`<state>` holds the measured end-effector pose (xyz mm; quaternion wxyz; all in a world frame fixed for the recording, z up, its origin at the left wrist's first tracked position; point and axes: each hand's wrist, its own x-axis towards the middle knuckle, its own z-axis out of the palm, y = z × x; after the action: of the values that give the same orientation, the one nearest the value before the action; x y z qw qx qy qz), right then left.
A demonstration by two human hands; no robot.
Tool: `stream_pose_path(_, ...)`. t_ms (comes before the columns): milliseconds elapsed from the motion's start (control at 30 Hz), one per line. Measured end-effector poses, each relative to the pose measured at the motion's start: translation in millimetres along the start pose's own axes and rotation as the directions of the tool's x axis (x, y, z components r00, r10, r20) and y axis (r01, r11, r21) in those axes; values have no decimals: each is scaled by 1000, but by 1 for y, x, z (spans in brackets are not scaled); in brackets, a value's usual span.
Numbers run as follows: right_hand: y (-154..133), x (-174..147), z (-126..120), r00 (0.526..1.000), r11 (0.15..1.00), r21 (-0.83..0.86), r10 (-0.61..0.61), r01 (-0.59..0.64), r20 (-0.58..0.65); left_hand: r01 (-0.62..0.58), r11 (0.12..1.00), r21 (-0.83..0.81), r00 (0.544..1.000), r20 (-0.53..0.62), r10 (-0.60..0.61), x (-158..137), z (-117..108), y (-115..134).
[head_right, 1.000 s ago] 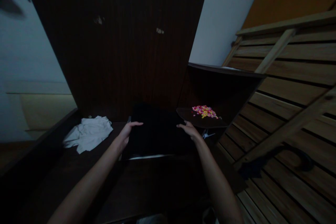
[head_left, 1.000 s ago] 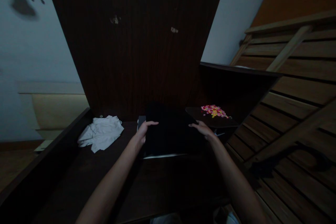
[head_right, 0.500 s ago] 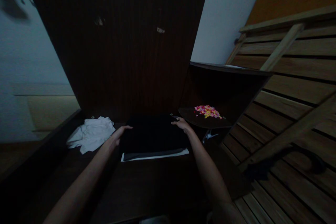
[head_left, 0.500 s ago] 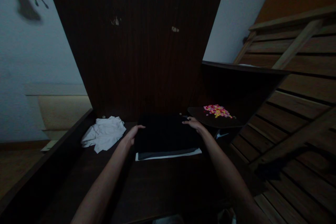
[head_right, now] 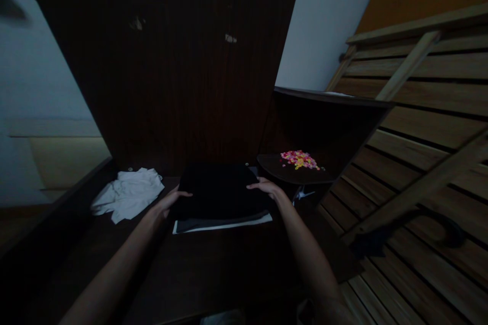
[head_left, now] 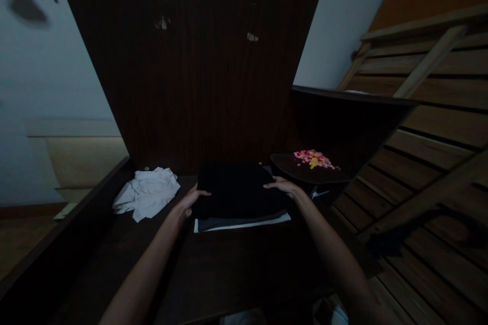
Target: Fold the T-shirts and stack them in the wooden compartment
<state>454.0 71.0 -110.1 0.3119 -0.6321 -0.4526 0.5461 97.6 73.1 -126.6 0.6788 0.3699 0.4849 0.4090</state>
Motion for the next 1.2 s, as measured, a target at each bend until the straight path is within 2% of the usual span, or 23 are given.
stream_pose_path(133, 12, -7, -2, 996, 996, 38, 79, -81, 48, 19, 1000, -15, 1000, -10, -19, -8, -3, -10)
stream_pose_path(267, 15, -15, -5, 989, 999, 37, 9, -14, 145, -22, 1000, 5, 998, 51, 22, -21, -9, -13)
stream_pose_path(467, 15, -15, -8, 994, 977, -205, -80, 63, -79, -124, 977, 173, 984, -105, 144, -22, -11, -18)
stream_pose_path(600, 22, -14, -13, 966, 893, -443, -175, 75, -190, -217, 909, 356, 954, -120, 275, -10, -16, -27)
stream_pose_path(667, 22, -14, -16, 922, 823, -563, -273, 75, -276, -275, 800, 533, 916, -109, 387, -10, -18, -28)
stream_pose_path(733, 20, -13, -15, 857, 751, -650, -406, 115, -317, -333, 611, 718, 841, -67, 537, -15, -14, -25)
stream_pose_path(800, 14, -11, -9, 813, 706, -687, -496, 172, -306, -397, 396, 828, 757, 52, 651, -27, -3, -23)
stream_pose_path(867, 8, -6, 1, 842, 728, -661, -462, 181, -278, -500, 217, 838, 710, 254, 657, -40, 14, -23)
stream_pose_path(933, 1, 0, 12, 893, 782, -611, -356, 123, -275, -606, 83, 791, 685, 467, 560, -51, 33, -27)
stream_pose_path(1000, -5, 8, 22, 905, 828, -556, -286, 68, -315, -668, -18, 744, 663, 606, 440, -57, 51, -34)
stream_pose_path(1100, -12, 19, 30, 908, 921, -387, -193, 37, -372, -671, -124, 731, 662, 666, 345, -59, 68, -42)
stream_pose_path(1200, -17, 32, 34, 952, 986, -166, -53, 3, -300, -647, -187, 739, 663, 667, 340, -56, 74, -42)
